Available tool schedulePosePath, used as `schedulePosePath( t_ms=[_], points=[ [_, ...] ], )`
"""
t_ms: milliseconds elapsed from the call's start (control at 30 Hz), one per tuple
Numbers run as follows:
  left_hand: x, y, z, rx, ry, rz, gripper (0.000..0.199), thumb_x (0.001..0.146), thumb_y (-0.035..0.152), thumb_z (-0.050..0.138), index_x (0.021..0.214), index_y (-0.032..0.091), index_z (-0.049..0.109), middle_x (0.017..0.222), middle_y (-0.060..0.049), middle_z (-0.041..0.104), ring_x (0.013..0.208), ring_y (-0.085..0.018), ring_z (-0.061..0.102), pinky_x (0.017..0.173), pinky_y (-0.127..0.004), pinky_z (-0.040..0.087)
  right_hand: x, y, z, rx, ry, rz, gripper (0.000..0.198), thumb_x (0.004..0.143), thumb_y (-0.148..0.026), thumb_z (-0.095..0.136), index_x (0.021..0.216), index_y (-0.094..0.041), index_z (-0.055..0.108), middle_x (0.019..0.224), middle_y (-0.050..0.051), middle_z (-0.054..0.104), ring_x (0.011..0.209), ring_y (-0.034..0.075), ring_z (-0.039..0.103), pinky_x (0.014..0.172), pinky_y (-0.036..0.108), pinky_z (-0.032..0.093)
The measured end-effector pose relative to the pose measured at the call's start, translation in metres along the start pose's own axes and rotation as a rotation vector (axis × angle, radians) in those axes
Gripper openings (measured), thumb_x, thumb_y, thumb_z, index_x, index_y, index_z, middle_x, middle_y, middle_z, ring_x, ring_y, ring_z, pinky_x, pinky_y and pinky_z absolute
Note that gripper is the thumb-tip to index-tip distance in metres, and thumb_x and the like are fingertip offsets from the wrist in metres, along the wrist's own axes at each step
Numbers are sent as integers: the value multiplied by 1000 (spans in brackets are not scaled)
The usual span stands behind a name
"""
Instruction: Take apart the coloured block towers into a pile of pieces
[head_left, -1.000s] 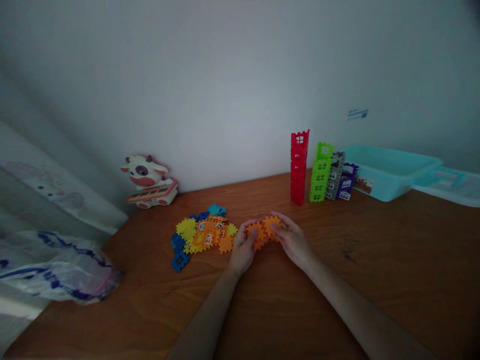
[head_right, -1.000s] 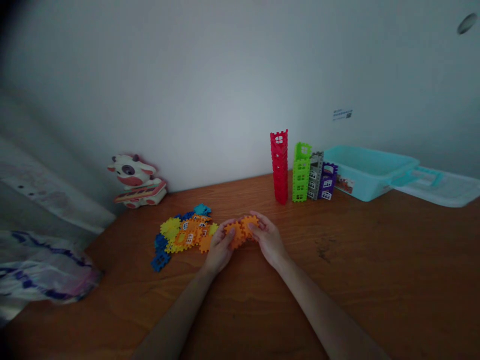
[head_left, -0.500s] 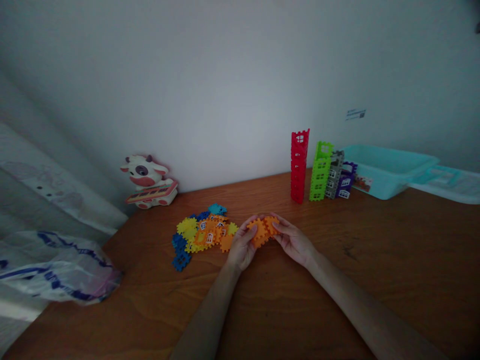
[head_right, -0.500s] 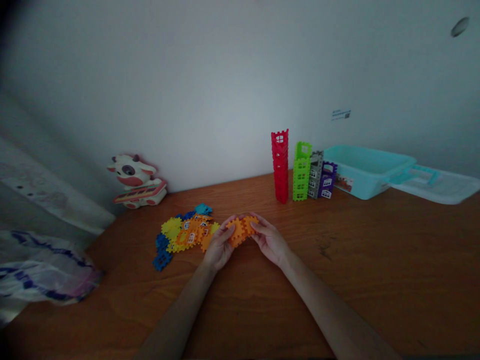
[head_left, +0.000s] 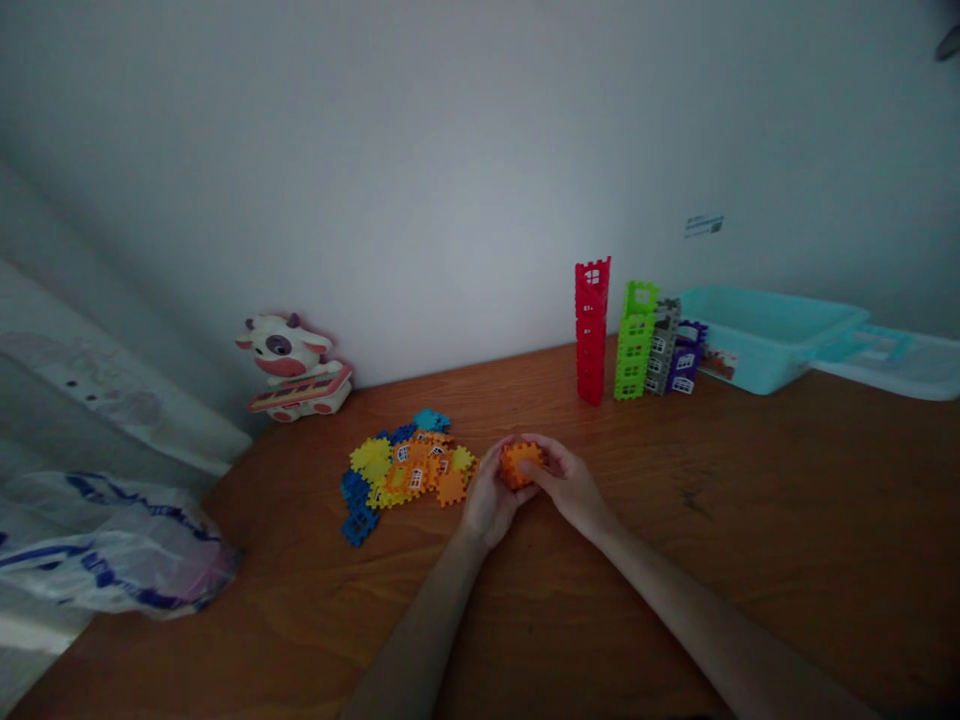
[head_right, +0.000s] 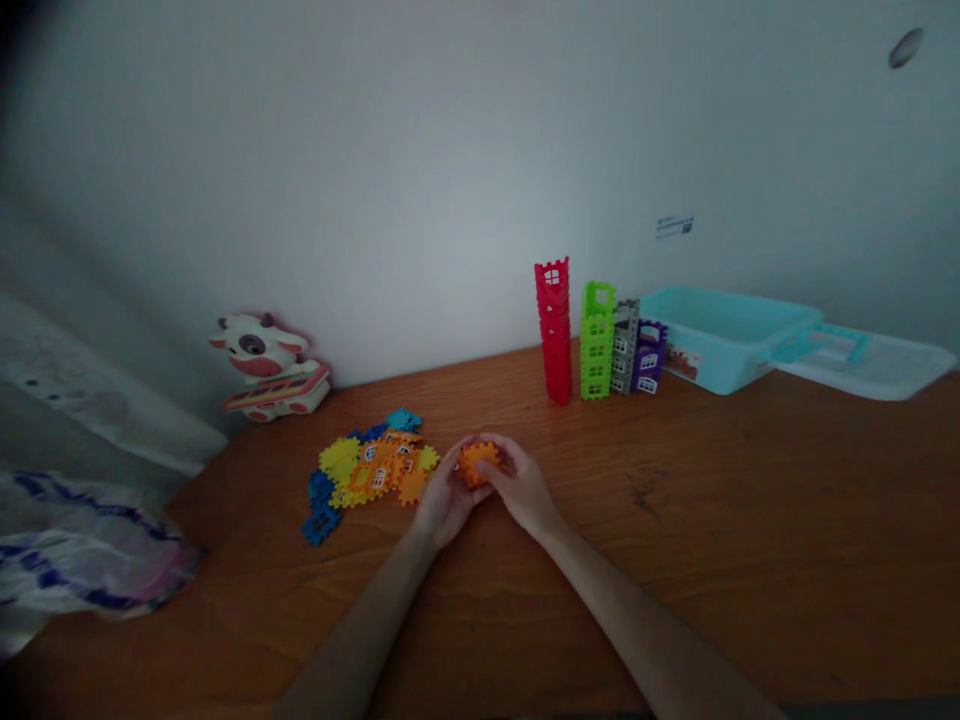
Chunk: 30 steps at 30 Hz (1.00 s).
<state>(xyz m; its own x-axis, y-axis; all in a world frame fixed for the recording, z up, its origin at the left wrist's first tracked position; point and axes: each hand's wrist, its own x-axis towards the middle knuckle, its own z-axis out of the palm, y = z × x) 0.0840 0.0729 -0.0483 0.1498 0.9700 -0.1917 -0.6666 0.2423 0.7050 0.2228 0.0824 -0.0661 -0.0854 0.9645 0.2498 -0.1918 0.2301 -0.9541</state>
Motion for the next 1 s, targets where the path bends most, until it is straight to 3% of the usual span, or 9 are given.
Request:
schedulePosePath(
  t_ms=[100, 200, 267, 367, 467, 567, 733, 867, 1000],
  points=[
    [1, 3, 0, -53, 4, -57, 30, 92, 44, 62, 103, 17, 67, 104, -9, 70, 87, -18, 68, 71, -30, 60, -5, -2, 1, -402, -48, -250, 40, 86, -27, 68, 126, -32, 67, 125, 6, 69, 118, 28, 60, 105, 52, 46],
    [-1, 2, 0, 7, -39, -34, 26, 83, 29, 76, 105, 18, 66, 104, -6, 72, 86, -16, 70, 69, -25, 59, -8, -7, 1, -633, -52, -381, 45, 89, -27, 66, 133, -35, 63, 129, 8, 65, 121, 30, 56, 106, 54, 44],
    [-2, 1, 0, 50, -59, -3, 33, 78, 21, 80, 107, 18, 65, 102, -6, 73, 85, -16, 71, 72, -25, 59, -8, -10, -1, -690, -63, -391, 48, 90, -30, 64, 138, -34, 58, 131, 9, 62, 122, 30, 55, 106, 53, 44],
    [0, 1, -2, 49, -14, 56, 34, 81, 24, 78, 111, 19, 64, 104, -6, 73, 87, -16, 72, 75, -27, 60, -4, -12, -10, -724, -102, -384, 48, 93, -39, 61, 140, -31, 55, 132, 10, 62, 122, 29, 55, 106, 51, 45],
    [3, 7, -5, 20, 48, 123, 30, 85, 25, 74, 112, 21, 62, 110, -7, 72, 95, -18, 71, 82, -36, 61, 3, -11, -26, -838, -115, -331, 35, 95, -46, 57, 123, -26, 67, 122, 11, 66, 116, 30, 59, 102, 51, 46],
    [5, 11, -8, -25, 79, 169, 28, 88, 25, 71, 113, 23, 58, 114, -6, 70, 98, -19, 70, 92, -50, 59, 7, -5, -40, -994, -155, -273, 44, 82, -52, 72, 114, -22, 71, 122, 15, 68, 113, 36, 61, 98, 56, 47],
    [5, 7, -8, -22, 111, 178, 32, 90, 24, 68, 118, 25, 53, 111, -6, 70, 97, -20, 71, 95, -55, 55, 10, 3, -44, -937, -139, -227, 35, 79, -39, 75, 109, -22, 72, 114, 13, 72, 108, 34, 64, 97, 53, 49],
    [6, 6, -9, -46, 130, 154, 30, 89, 23, 66, 116, 24, 54, 104, -5, 70, 94, -21, 71, 96, -57, 54, 13, -4, -41, -805, 67, -237, 36, 79, -45, 75, 107, -24, 69, 109, 12, 72, 102, 32, 65, 94, 52, 51],
    [7, 7, -11, -61, 109, 65, 23, 90, 25, 62, 112, 21, 58, 100, -6, 70, 92, -23, 70, 94, -54, 55, 10, -18, -34, -623, 220, -393, 32, 84, -48, 71, 106, -27, 62, 108, 10, 68, 102, 29, 65, 94, 49, 51]
  ],
)
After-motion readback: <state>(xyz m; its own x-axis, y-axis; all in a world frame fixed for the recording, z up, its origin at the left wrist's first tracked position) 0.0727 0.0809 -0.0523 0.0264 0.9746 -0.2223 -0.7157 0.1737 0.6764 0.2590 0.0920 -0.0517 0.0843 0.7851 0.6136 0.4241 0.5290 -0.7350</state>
